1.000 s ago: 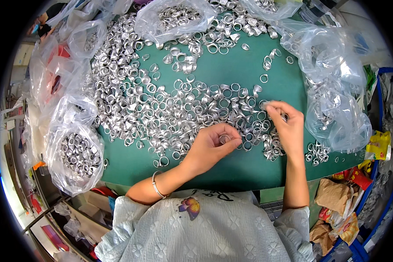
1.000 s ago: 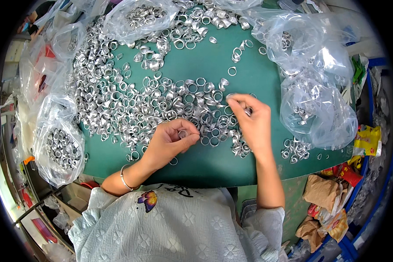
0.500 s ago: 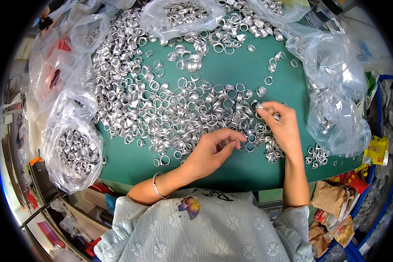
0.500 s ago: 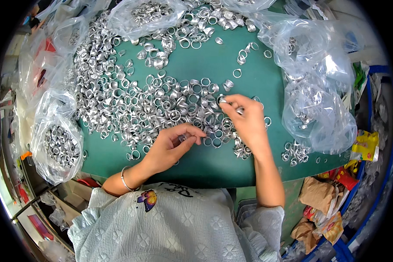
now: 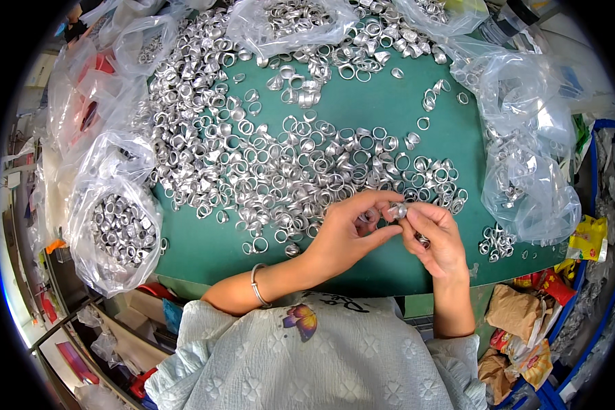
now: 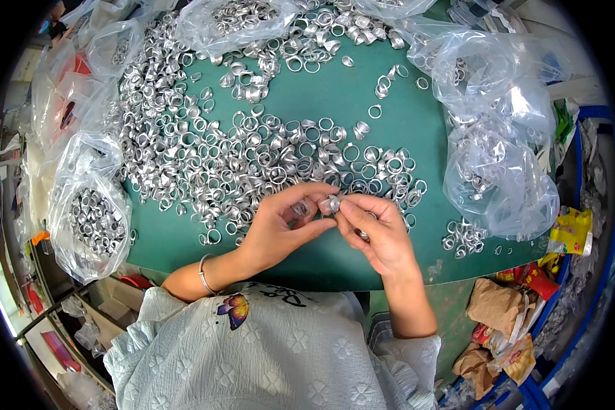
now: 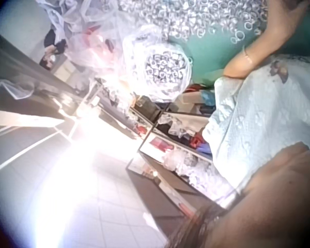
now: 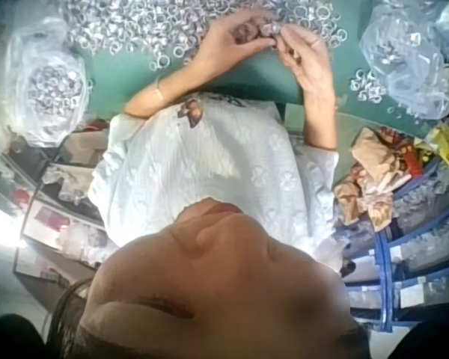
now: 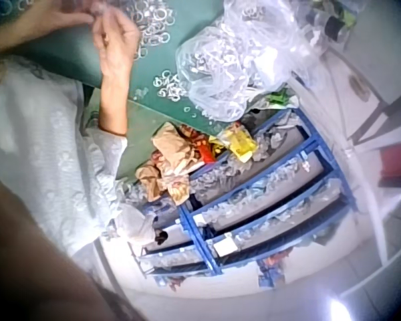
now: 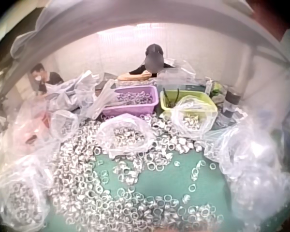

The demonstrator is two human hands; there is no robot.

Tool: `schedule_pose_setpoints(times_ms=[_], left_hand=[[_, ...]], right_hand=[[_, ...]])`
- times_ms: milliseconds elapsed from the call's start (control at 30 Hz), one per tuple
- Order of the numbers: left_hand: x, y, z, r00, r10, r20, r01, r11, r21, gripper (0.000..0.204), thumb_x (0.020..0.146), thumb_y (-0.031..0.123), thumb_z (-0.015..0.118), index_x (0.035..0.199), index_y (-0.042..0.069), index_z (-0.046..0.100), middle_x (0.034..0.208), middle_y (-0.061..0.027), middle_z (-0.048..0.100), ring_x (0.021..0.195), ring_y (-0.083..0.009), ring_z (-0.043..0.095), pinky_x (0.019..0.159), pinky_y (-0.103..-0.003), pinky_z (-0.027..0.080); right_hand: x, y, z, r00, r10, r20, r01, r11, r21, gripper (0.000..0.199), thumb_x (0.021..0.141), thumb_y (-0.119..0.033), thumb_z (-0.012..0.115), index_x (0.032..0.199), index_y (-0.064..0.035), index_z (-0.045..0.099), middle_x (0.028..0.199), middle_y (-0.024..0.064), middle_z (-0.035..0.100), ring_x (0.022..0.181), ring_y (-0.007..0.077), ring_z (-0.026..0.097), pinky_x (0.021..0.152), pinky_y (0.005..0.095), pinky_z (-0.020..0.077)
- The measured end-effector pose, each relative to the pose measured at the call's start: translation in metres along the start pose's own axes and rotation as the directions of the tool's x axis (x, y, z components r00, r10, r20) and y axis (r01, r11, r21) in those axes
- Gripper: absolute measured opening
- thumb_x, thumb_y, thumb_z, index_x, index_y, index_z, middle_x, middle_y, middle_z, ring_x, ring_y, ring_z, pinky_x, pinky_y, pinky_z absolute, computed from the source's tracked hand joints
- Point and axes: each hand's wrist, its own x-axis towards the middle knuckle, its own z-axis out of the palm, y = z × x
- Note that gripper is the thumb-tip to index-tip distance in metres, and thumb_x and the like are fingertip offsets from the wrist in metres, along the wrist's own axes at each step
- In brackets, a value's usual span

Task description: The person picks up small metal rings and caps from a large pile, fits them together by hand, and places the assembled units into plastic bags on a green workbench.

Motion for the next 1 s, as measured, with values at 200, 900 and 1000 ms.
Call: schedule_pose_setpoints(times_ms=[200, 900, 1000], left_hand=[[-0.002, -0.002, 0.0, 0.999, 0.034, -0.028, -0.03, 0.992, 0.126, 0.034, 0.079, -0.001, 0.068, 0.112, 0.006, 0.061, 0.084, 0.0006, 0.054, 0.066, -0.0046, 0.046, 0.057, -0.019, 0.039], [-0.006, 0.001, -0.041, 0.918, 0.393, 0.053, -0.271, 0.524, 0.807, 0.041, 0.068, -0.011, 0.054, 0.106, 0.002, 0.062, 0.102, -0.0124, 0.06, 0.081, -0.0294, 0.058, 0.068, -0.035, 0.05], [-0.013, -0.005, -0.029, 0.935, 0.303, 0.183, -0.32, 0.502, 0.804, 0.045, 0.064, -0.01, 0.055, 0.108, 0.002, 0.061, 0.111, -0.0105, 0.059, 0.085, -0.0276, 0.058, 0.07, -0.036, 0.051]], right_hand=[[0.002, 0.016, -0.004, 0.991, -0.123, -0.041, 0.116, 0.983, -0.143, 0.016, 0.089, -0.01, 0.06, 0.097, 0.0027, 0.065, 0.067, 0.0013, 0.055, 0.05, 0.005, 0.041, 0.044, 0.0198, 0.0289], [0.013, 0.005, -0.013, 0.709, -0.699, -0.094, -0.094, 0.038, -0.995, 0.007, 0.081, -0.013, 0.068, 0.086, -0.0093, 0.066, 0.063, 0.0096, 0.062, 0.055, 0.0277, 0.06, 0.051, 0.0358, 0.0448], [0.006, 0.012, -0.003, 0.733, -0.669, -0.122, -0.045, 0.131, -0.99, 0.009, 0.079, -0.013, 0.07, 0.086, -0.0089, 0.066, 0.061, 0.0093, 0.061, 0.052, 0.0271, 0.059, 0.049, 0.0362, 0.0429]])
